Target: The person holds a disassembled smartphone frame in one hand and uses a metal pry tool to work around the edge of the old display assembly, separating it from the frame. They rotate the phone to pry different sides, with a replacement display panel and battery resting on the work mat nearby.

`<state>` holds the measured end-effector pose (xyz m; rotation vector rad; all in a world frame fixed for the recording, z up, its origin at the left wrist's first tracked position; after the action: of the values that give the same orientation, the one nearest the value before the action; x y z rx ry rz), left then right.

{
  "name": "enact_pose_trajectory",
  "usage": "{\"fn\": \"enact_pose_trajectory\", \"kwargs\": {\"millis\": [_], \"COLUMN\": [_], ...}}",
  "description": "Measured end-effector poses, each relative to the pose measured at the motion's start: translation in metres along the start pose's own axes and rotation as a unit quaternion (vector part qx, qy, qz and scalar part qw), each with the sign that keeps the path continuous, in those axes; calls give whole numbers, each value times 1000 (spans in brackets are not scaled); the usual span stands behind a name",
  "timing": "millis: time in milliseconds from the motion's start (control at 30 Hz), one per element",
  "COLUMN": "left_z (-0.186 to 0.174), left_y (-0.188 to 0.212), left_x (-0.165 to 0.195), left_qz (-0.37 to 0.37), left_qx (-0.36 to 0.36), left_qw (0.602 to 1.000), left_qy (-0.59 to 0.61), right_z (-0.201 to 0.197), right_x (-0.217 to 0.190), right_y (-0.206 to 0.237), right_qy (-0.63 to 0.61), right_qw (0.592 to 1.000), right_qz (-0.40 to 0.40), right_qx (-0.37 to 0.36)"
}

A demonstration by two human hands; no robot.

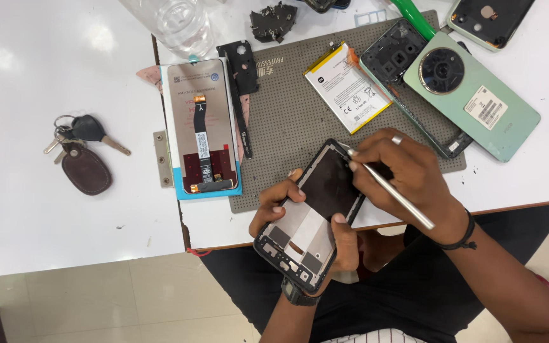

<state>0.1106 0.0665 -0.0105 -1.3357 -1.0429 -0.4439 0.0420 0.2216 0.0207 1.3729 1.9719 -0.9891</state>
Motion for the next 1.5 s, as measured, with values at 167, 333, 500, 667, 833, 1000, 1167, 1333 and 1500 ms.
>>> {"fn": "enact_pose_trajectory", "kwargs": {"millis": [167,333,500,667,833,1000,1167,1333,1500], "left_z": [1,1,2,1,1,-1,-2,-1,-24], "left_y": [-1,2,2,4,9,0,1,11,18], "left_x": [1,1,1,-1,-4,1,-4,-46,-66], "left_qz": [9,15,28,30,29,12,-64,-125,-121], "left_qx": [3,8,15,11,8,-10,1,125,-7], "left_qw": [1000,1000,999,999,1000,1000,997,913,966], "left_qy": [-20,-3,-15,-14,2,3,43,367,228], "right_z": [0,-1,0,1,1,-1,-1,4,11], "right_x": [-2,-1,2,5,3,3,4,10,25], "right_y": [-1,-1,0,1,0,-1,-7,-14,-17], "right_qy": [12,-8,0,4,8,9,12,24,28], "right_qw": [1000,1000,1000,1000,1000,1000,1000,999,996], "right_qz": [-5,-7,-2,12,-4,9,12,43,82], "right_qx": [7,-3,-3,8,10,14,10,14,-4]}}
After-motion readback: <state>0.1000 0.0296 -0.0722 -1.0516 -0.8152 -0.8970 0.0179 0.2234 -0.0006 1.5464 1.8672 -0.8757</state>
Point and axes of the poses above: each hand's wrist, its own y-axis away from the middle knuckle, its own z-axis out of the palm, x = y × z, the point moved 7 cm from there along -y, towards the middle knuckle, and after that the axes turned 8 degrees about z, right-handed, at the moved point
